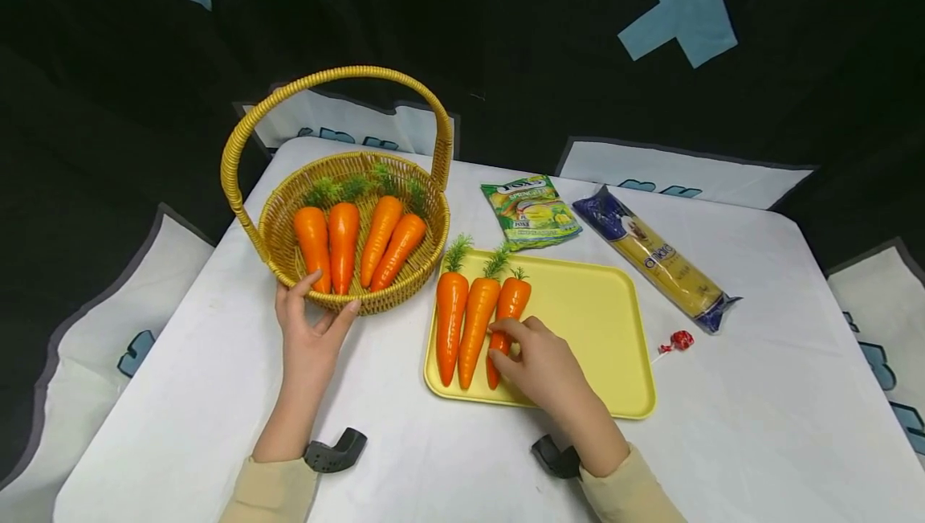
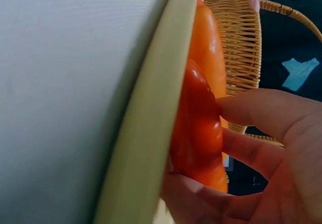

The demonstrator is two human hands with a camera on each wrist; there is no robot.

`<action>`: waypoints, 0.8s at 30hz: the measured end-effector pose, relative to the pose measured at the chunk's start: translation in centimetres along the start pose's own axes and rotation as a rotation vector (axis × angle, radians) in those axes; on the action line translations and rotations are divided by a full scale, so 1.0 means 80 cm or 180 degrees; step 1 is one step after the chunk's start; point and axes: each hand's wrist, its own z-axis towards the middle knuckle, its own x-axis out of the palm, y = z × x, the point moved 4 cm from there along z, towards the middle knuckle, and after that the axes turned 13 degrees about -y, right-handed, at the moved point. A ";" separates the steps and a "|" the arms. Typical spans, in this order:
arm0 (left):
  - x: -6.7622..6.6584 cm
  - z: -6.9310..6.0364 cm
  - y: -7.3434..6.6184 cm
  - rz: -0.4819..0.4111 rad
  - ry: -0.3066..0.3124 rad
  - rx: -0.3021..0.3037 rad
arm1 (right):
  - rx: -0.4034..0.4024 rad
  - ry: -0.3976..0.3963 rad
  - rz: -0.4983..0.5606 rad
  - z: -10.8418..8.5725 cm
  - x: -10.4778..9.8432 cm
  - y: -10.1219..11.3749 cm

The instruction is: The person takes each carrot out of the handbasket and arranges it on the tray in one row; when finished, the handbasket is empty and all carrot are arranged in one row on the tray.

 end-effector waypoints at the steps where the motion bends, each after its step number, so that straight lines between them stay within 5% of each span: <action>1: 0.000 0.000 0.000 -0.0009 0.0004 -0.0006 | -0.0002 0.0039 -0.0031 -0.001 0.000 0.001; 12: 0.001 0.000 0.001 -0.0035 -0.0004 -0.0012 | -0.0129 0.0295 -0.0154 -0.011 -0.008 0.007; 24: 0.001 -0.002 0.000 -0.0066 -0.0011 -0.0007 | -0.0136 -0.0011 0.0167 -0.001 -0.037 0.014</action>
